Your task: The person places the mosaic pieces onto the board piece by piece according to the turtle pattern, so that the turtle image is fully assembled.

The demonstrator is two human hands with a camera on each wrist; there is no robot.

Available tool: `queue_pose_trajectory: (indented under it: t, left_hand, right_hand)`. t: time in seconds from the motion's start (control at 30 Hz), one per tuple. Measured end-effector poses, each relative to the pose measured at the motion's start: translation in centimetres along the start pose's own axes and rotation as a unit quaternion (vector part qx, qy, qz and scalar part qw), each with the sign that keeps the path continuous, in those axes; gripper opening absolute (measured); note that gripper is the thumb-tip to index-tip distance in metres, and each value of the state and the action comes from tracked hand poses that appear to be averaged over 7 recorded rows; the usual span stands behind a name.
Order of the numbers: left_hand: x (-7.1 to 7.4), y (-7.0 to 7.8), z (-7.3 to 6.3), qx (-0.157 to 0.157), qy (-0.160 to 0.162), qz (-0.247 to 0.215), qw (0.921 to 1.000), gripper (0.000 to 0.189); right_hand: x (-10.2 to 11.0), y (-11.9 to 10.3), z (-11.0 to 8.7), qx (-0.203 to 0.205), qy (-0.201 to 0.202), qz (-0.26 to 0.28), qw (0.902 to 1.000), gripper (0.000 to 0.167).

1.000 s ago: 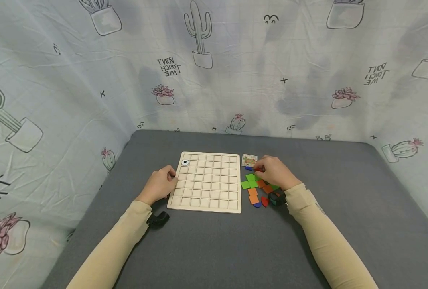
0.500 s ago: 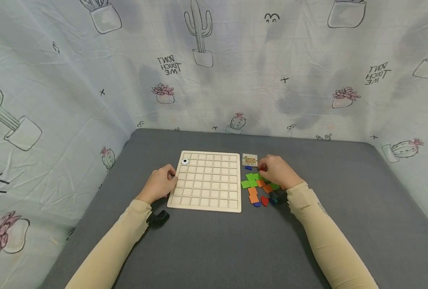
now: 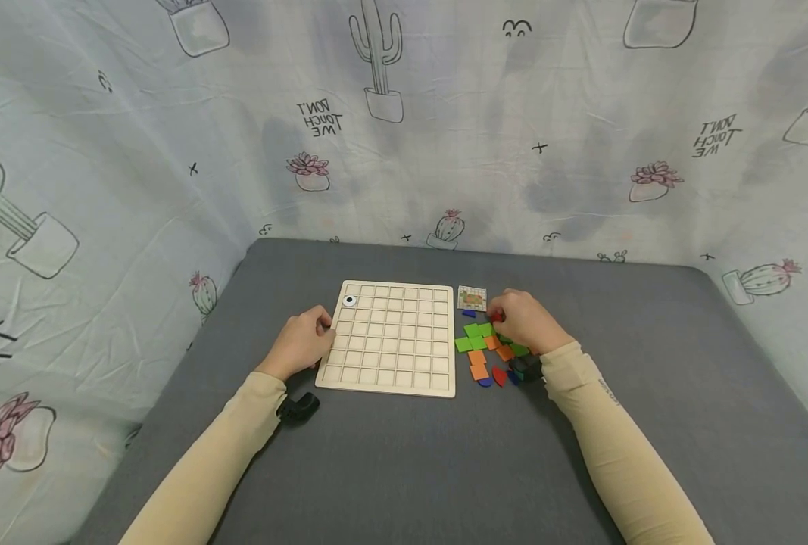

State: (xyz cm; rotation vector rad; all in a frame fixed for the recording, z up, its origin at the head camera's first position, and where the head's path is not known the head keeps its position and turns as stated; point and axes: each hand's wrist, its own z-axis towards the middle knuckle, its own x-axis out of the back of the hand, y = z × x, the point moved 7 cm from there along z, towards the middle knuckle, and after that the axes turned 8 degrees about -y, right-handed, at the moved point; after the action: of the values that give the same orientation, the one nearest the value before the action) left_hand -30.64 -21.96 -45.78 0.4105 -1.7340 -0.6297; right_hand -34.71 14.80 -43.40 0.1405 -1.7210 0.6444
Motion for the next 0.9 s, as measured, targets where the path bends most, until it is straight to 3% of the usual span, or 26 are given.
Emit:
queue_pose_trajectory:
  t: [0.4,0.9]
  left_hand:
    - [0.2,0.1,0.1,0.000,-0.002,-0.001,1.0000,0.021]
    - [0.4,0.3,0.0,0.001,-0.006,0.000,1.0000,0.022]
  right_hand:
    - [0.4,-0.3,0.1,-0.013,0.018,0.014,0.9997,0.017]
    - [0.0,-4.8,0.4,0.065,0.060,0.044,0.9951,0.014]
